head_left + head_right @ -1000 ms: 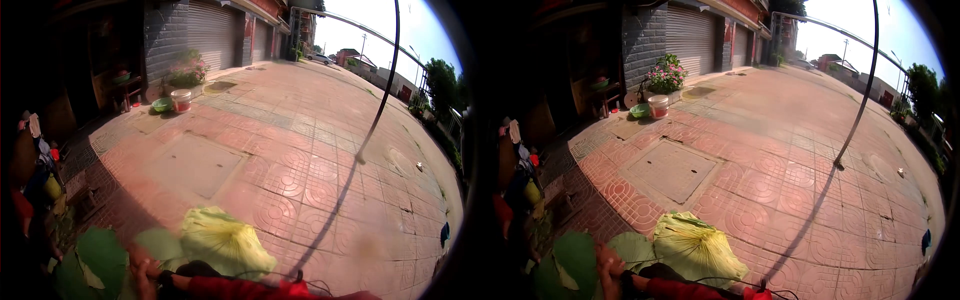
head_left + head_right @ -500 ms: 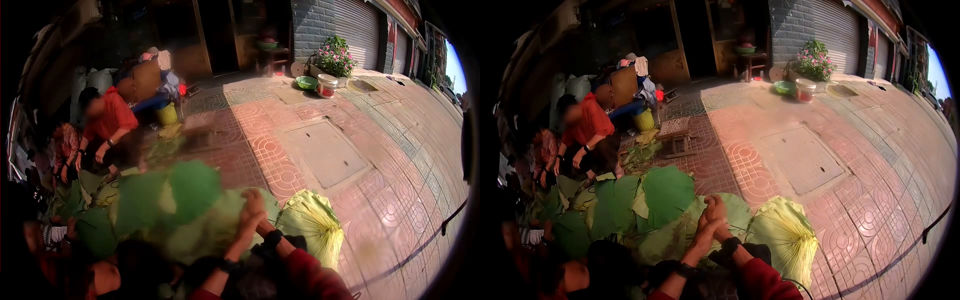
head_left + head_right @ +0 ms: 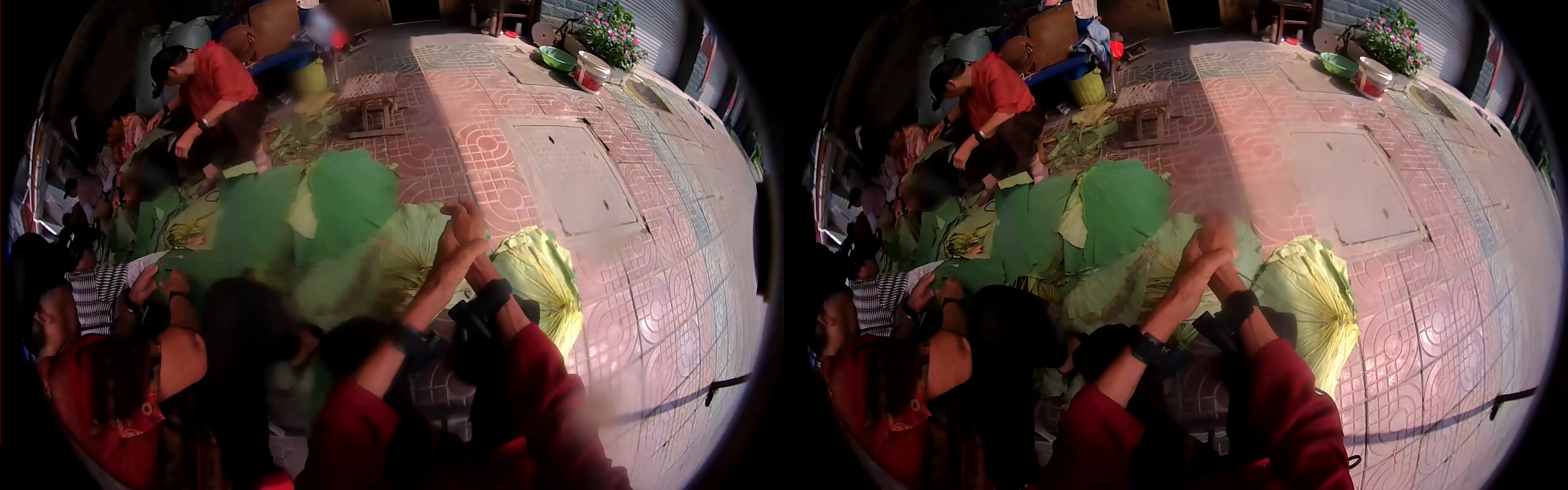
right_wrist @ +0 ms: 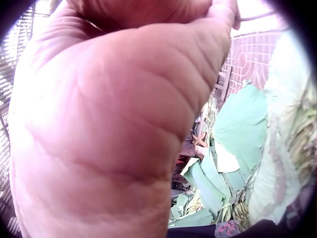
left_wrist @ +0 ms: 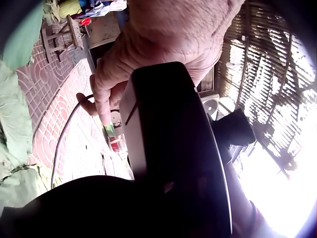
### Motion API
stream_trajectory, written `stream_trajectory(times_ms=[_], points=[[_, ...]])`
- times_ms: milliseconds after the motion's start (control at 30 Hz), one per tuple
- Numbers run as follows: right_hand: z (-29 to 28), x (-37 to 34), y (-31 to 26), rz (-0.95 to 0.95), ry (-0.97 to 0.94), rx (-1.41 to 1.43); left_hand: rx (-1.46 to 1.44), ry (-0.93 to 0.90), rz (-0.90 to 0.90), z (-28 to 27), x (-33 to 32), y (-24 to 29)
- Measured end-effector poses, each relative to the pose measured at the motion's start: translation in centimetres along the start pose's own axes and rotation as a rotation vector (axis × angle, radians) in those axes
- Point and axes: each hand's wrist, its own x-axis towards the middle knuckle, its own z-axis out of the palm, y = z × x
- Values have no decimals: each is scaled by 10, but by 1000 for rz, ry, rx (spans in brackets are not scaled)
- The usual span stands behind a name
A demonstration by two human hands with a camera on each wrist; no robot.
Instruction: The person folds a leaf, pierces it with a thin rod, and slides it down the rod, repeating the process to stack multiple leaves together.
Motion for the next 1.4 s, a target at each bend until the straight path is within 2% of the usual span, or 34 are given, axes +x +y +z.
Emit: stream_trajectory(times_ms=[33,67,100,167,233,300,367,433,500,567,600,633,667,700,733,800,833,933,1000,1067,1167,1300,1400], points=[[-4,6,2,-160,-28,-95,-39,28,-13,2,2,2],[3,6,9,-170,7,-59,-76,50,-24,2,4,1],[11,9,16,-188,56,-23,-61,51,77,0,12,-12],[5,11,8,-202,56,-1,-8,59,152,-3,22,-28],[5,9,0,-84,56,179,53,75,92,-4,27,-35],[6,4,-19,-20,128,419,59,56,183,-7,38,-43],[-25,26,-13,132,-208,228,99,66,135,-7,27,-35],[-17,26,-6,211,-179,239,82,75,85,-4,19,-25],[-13,20,-2,337,-118,447,41,11,94,-9,22,-33],[-17,30,-15,472,-173,641,26,-61,-19,-5,9,-8],[-25,36,-23,505,-250,549,16,-98,-73,-5,1,13],[-29,36,-24,441,-309,471,8,-134,-125,-4,-2,21],[-34,37,-27,373,-362,393,134,-147,0,-15,6,1],[-38,37,-29,303,-408,317,179,-179,-56,-18,5,7],[-43,42,-35,604,-421,605,224,-210,-109,-21,3,18],[-52,45,-49,724,-449,667,215,-228,-150,-27,4,24],[-54,45,-51,638,-437,606,207,-221,-142,-32,5,25],[-61,50,-57,750,-358,528,222,-146,-126,-50,2,31],[-71,45,-59,575,-388,552,172,-79,-151,-64,0,33],[-64,58,-46,750,-413,561,127,-15,-186,-75,-2,39],[-63,63,-39,699,-416,496,131,13,-160,-86,-7,45],[-64,70,-30,669,-433,487,191,114,-217,-91,-14,55],[-62,71,-31,718,-418,458,166,85,-198,-102,-14,49]])
